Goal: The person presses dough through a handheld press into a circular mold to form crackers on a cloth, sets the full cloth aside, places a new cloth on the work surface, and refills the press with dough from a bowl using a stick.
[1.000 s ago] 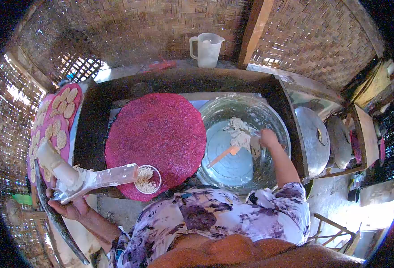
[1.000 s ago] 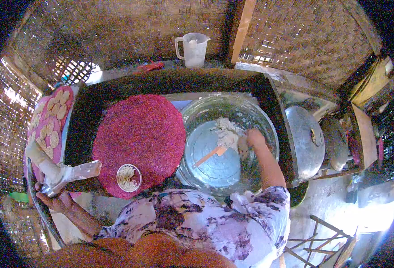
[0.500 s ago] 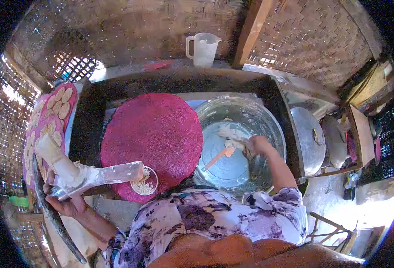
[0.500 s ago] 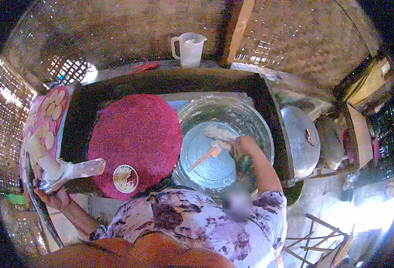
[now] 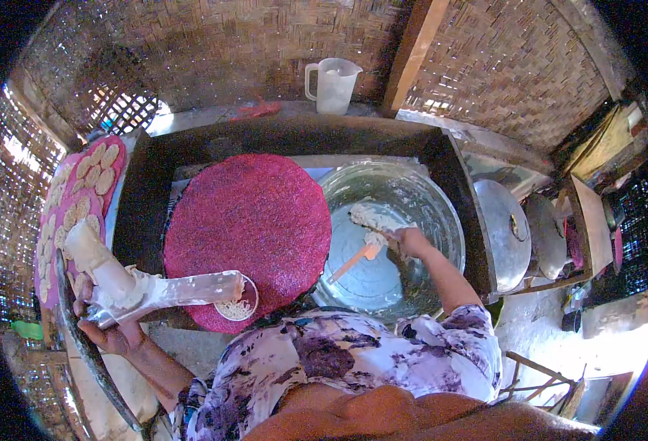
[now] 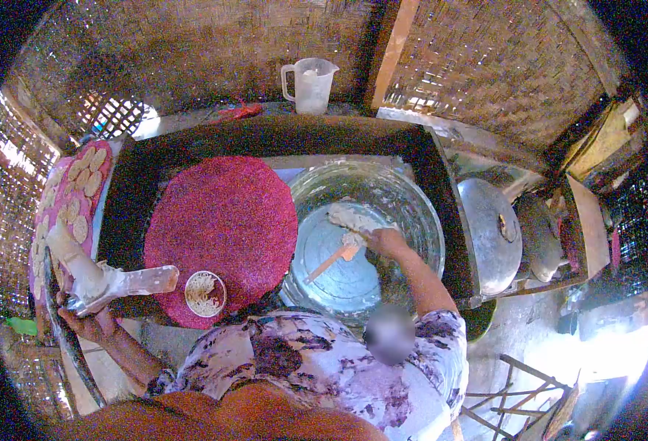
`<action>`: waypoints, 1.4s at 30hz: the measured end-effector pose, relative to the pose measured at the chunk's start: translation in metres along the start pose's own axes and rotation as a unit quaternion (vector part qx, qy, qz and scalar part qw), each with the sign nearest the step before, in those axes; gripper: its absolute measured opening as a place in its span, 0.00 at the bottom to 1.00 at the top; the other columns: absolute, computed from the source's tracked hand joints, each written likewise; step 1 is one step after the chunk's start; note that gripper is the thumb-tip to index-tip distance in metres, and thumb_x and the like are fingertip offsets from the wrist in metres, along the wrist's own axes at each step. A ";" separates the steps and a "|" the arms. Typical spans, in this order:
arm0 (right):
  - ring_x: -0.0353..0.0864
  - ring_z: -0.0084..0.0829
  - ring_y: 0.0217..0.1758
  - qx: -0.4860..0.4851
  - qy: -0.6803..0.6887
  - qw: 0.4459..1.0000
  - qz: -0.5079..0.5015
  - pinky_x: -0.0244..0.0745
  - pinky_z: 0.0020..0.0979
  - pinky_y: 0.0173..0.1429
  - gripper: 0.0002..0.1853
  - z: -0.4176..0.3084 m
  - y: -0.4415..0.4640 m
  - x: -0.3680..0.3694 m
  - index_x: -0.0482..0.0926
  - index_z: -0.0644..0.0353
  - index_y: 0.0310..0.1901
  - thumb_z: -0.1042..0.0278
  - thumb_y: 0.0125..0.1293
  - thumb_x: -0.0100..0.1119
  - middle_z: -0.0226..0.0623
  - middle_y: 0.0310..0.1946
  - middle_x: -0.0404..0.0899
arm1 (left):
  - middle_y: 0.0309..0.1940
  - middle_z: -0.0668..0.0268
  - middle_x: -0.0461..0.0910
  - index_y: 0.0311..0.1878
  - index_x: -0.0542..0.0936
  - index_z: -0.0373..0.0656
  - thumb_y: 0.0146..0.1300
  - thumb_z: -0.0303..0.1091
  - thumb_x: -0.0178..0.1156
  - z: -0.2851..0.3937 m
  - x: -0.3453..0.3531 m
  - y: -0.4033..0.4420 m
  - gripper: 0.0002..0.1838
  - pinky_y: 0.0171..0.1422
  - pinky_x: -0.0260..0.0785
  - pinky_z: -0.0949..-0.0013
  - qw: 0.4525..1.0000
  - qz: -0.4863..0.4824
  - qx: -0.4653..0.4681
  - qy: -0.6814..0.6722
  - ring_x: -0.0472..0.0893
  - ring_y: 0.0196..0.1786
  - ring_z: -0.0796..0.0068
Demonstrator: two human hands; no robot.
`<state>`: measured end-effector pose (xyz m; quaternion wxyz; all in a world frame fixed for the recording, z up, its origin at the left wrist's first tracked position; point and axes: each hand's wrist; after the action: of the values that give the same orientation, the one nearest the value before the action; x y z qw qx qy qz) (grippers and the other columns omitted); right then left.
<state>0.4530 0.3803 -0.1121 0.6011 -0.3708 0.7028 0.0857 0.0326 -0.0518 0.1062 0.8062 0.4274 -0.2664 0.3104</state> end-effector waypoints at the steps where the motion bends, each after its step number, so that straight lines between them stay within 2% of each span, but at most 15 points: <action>1: 0.76 0.47 0.36 -0.019 0.017 1.000 -0.003 0.71 0.40 0.41 0.12 -0.002 0.002 0.007 0.76 0.57 0.37 0.66 0.48 0.54 0.48 0.32 0.76 | 0.45 0.66 0.65 0.40 0.71 0.49 0.57 0.44 0.56 -0.002 0.003 0.000 0.12 0.66 0.46 0.52 0.999 0.029 0.014 0.025 0.61 0.58 0.64; 4: 0.76 0.46 0.39 -0.096 0.040 0.994 -0.023 0.71 0.39 0.43 0.16 -0.010 0.007 0.018 0.76 0.56 0.38 0.61 0.46 0.57 0.47 0.35 0.77 | 0.49 0.63 0.66 0.40 0.70 0.49 0.57 0.43 0.55 -0.003 0.006 -0.004 0.12 0.66 0.45 0.51 0.993 0.084 0.044 0.073 0.60 0.59 0.62; 9: 0.77 0.46 0.37 0.045 -0.003 0.998 -0.031 0.71 0.38 0.43 0.17 0.016 -0.002 -0.018 0.78 0.55 0.41 0.67 0.46 0.56 0.48 0.35 0.77 | 0.55 0.59 0.64 0.44 0.70 0.49 0.59 0.45 0.52 0.013 -0.014 -0.003 0.14 0.66 0.44 0.48 0.999 -0.040 0.020 0.025 0.59 0.61 0.58; 13: 0.77 0.47 0.37 0.145 -0.031 0.988 0.048 0.72 0.39 0.43 0.16 0.015 -0.028 -0.053 0.78 0.56 0.39 0.63 0.47 0.56 0.47 0.32 0.78 | 0.47 0.64 0.65 0.43 0.71 0.50 0.58 0.45 0.53 0.016 -0.005 -0.011 0.14 0.64 0.47 0.51 0.996 0.045 0.037 0.067 0.61 0.57 0.62; 16: 0.78 0.45 0.35 0.098 -0.147 0.983 0.047 0.73 0.40 0.42 0.14 0.058 -0.004 -0.005 0.79 0.55 0.35 0.62 0.45 0.55 0.46 0.31 0.78 | 0.48 0.63 0.64 0.44 0.72 0.50 0.58 0.45 0.53 0.016 -0.013 -0.010 0.14 0.64 0.48 0.49 0.997 0.035 0.033 0.063 0.60 0.58 0.61; 18: 0.78 0.45 0.35 0.052 -0.102 0.991 0.064 0.73 0.40 0.42 0.14 0.054 0.000 0.008 0.79 0.56 0.33 0.61 0.45 0.55 0.47 0.30 0.78 | 0.56 0.56 0.64 0.45 0.71 0.50 0.57 0.46 0.54 0.016 -0.030 -0.009 0.16 0.64 0.46 0.42 0.998 0.021 0.035 0.039 0.58 0.62 0.54; 21: 0.78 0.46 0.34 0.051 -0.027 0.997 0.052 0.73 0.41 0.41 0.13 0.029 0.000 0.010 0.80 0.57 0.31 0.60 0.44 0.55 0.48 0.30 0.78 | 0.45 0.65 0.64 0.44 0.73 0.50 0.58 0.45 0.53 0.005 -0.005 -0.004 0.14 0.63 0.49 0.51 1.000 0.003 0.011 0.018 0.61 0.56 0.64; 24: 0.78 0.42 0.29 0.045 0.058 0.997 -0.015 0.72 0.39 0.36 0.13 0.018 -0.005 0.001 0.80 0.58 0.33 0.62 0.45 0.55 0.44 0.27 0.78 | 0.46 0.65 0.65 0.47 0.73 0.50 0.58 0.44 0.54 0.004 0.002 -0.003 0.15 0.64 0.49 0.50 0.999 -0.038 0.009 0.033 0.61 0.56 0.63; 27: 0.72 0.27 0.22 0.050 0.206 0.974 -0.085 0.66 0.30 0.27 0.13 0.006 -0.021 -0.022 0.79 0.60 0.37 0.66 0.49 0.55 0.34 0.20 0.75 | 0.51 0.60 0.65 0.50 0.71 0.49 0.60 0.45 0.50 0.028 -0.027 -0.009 0.17 0.64 0.48 0.48 0.992 0.034 0.063 0.107 0.62 0.58 0.58; 28: 0.69 0.20 0.19 0.056 0.264 0.957 -0.106 0.64 0.26 0.24 0.13 0.000 -0.032 -0.035 0.79 0.61 0.38 0.68 0.50 0.55 0.29 0.18 0.73 | 0.56 0.52 0.64 0.54 0.66 0.40 0.57 0.47 0.52 0.032 -0.018 -0.009 0.26 0.64 0.50 0.49 0.953 0.178 0.156 0.190 0.62 0.59 0.53; 30: 0.65 0.16 0.18 0.070 0.363 0.923 -0.107 0.59 0.21 0.21 0.14 -0.012 -0.059 -0.065 0.78 0.61 0.40 0.69 0.51 0.57 0.26 0.17 0.69 | 0.56 0.50 0.63 0.56 0.63 0.38 0.57 0.45 0.49 0.057 -0.030 -0.009 0.27 0.63 0.53 0.51 0.914 0.161 0.225 0.297 0.63 0.58 0.51; 31: 0.63 0.15 0.17 0.077 0.410 0.902 -0.106 0.56 0.19 0.20 0.15 -0.018 -0.071 -0.080 0.78 0.61 0.41 0.69 0.51 0.57 0.24 0.16 0.68 | 0.56 0.49 0.62 0.57 0.63 0.38 0.57 0.43 0.49 0.076 -0.027 -0.011 0.27 0.62 0.54 0.50 0.944 0.119 0.192 0.240 0.63 0.58 0.50; 34: 0.61 0.14 0.16 0.012 0.442 0.892 -0.094 0.53 0.18 0.19 0.19 -0.036 -0.101 -0.115 0.77 0.63 0.44 0.61 0.51 0.61 0.24 0.16 0.67 | 0.55 0.54 0.58 0.44 0.69 0.41 0.49 0.34 0.60 0.105 -0.026 -0.018 0.19 0.45 0.54 0.66 0.962 0.127 0.197 0.141 0.62 0.40 0.66; 38: 0.59 0.16 0.17 -0.135 0.517 0.834 -0.137 0.51 0.19 0.20 0.31 -0.078 -0.123 -0.138 0.75 0.68 0.45 0.44 0.52 0.58 0.23 0.20 0.68 | 0.52 0.53 0.62 0.45 0.70 0.40 0.47 0.35 0.61 0.091 -0.010 -0.020 0.21 0.49 0.57 0.64 0.957 0.035 0.093 0.272 0.66 0.43 0.64; 42: 0.59 0.15 0.16 -0.250 0.506 0.801 -0.203 0.52 0.18 0.19 0.32 -0.155 -0.116 -0.137 0.74 0.67 0.46 0.40 0.54 0.53 0.26 0.19 0.69 | 0.48 0.54 0.67 0.45 0.72 0.40 0.44 0.37 0.61 0.047 0.055 0.001 0.22 0.51 0.60 0.65 0.806 -0.182 -0.057 0.561 0.69 0.45 0.63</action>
<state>0.4044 0.2676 0.0913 0.0507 -0.6327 0.7699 -0.0655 0.0612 -0.0760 0.1681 0.8797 0.1732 0.2980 0.3276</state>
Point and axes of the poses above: each hand's wrist, its own y-axis towards the middle knuckle, its own x-axis out of the palm, z = x × y
